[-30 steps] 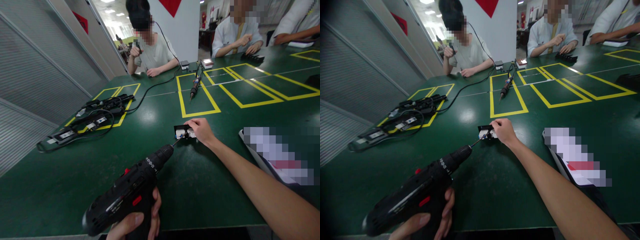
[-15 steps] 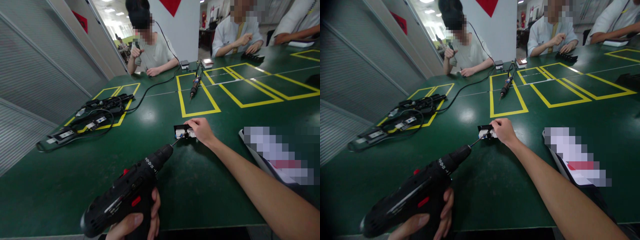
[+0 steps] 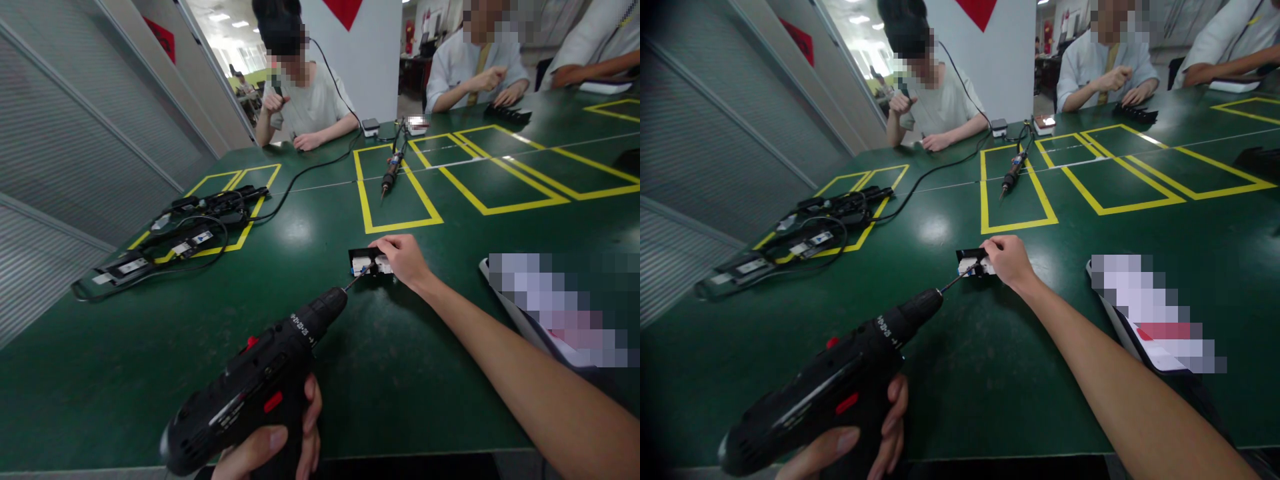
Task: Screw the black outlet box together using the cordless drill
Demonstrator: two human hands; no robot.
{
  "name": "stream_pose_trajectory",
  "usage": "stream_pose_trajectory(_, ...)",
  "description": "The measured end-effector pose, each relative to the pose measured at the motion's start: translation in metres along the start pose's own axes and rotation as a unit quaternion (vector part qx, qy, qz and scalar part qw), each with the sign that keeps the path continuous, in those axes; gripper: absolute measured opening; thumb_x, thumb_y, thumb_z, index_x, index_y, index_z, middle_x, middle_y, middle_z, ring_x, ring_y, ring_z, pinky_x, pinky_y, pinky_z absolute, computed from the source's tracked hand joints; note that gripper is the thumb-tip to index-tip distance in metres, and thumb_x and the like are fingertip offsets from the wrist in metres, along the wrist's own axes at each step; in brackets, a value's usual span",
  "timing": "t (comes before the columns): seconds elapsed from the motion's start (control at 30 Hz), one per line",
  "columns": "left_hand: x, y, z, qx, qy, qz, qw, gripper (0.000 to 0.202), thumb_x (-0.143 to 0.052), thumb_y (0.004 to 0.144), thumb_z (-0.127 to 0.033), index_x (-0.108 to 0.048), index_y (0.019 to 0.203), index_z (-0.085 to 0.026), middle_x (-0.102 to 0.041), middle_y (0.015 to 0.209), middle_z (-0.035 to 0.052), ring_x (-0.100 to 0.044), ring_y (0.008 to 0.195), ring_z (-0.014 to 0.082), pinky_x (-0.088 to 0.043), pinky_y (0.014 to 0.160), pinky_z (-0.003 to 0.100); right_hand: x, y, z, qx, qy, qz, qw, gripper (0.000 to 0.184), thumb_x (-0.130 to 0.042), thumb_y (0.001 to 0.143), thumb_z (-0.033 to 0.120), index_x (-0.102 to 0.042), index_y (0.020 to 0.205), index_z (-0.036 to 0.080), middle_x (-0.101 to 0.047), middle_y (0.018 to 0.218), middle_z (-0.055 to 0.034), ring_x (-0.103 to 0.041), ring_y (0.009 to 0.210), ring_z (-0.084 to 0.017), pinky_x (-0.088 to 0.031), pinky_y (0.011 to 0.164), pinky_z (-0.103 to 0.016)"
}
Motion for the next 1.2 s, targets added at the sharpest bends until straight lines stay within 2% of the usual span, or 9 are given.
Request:
stream_pose_trajectory(0.17, -0.0027, 0.0014, -0.0027, 0.003, -0.005, 0.011, 1.0, 0.036, -0.054, 0.082, -0.038, -0.047, 0.109, -0.015, -0.052, 0.085, 0.0053, -0.06, 0.049, 0.0134, -0.048, 0.056, 0.032, 0.0002, 0.0008, 0.0005, 0.002, -0.004, -0.005, 1.0, 0.026, -0.054, 0.094, 0.035, -0.066, 0.085, 0.013, -0.068, 0.081, -0.0013, -0.066, 0.075, -0.016, -0.053, 0.071, -0.034)
stream_pose_trajectory(0.47, -0.002, 0.0015, -0.0001, 0.021, -0.013, -0.007, 1.0, 0.039, -0.058, 0.08, -0.04, -0.048, 0.107, -0.015, -0.052, 0.083, 0.0042, -0.06, 0.049, 0.0132, -0.048, 0.055, 0.03, 0.0, 0.0007, -0.0007, 0.0, -0.006, -0.004, 1.0, 0.028, -0.053, 0.094, 0.036, -0.066, 0.085, 0.013, -0.067, 0.078, -0.0006, -0.065, 0.071, -0.015, -0.053, 0.068, -0.033)
stream_pose_trajectory(1.2, -0.0005, 0.002, -0.0001, 0.018, -0.017, 0.005, 1.0, 0.037, -0.057, 0.081, -0.038, -0.047, 0.108, -0.015, -0.052, 0.083, 0.0041, -0.061, 0.049, 0.0129, -0.048, 0.055, 0.031, -0.002, 0.002, -0.0029, 0.008, -0.006, 0.001, 1.0, 0.024, -0.055, 0.094, 0.033, -0.066, 0.087, 0.013, -0.068, 0.083, -0.0016, -0.066, 0.075, -0.016, -0.054, 0.07, -0.034)
Point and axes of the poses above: each hand's wrist, its own y-axis towards the middle knuckle, its own x-axis out of the back of the hand, z = x × y, the point moved 4 cm from there along y, towards the middle knuckle
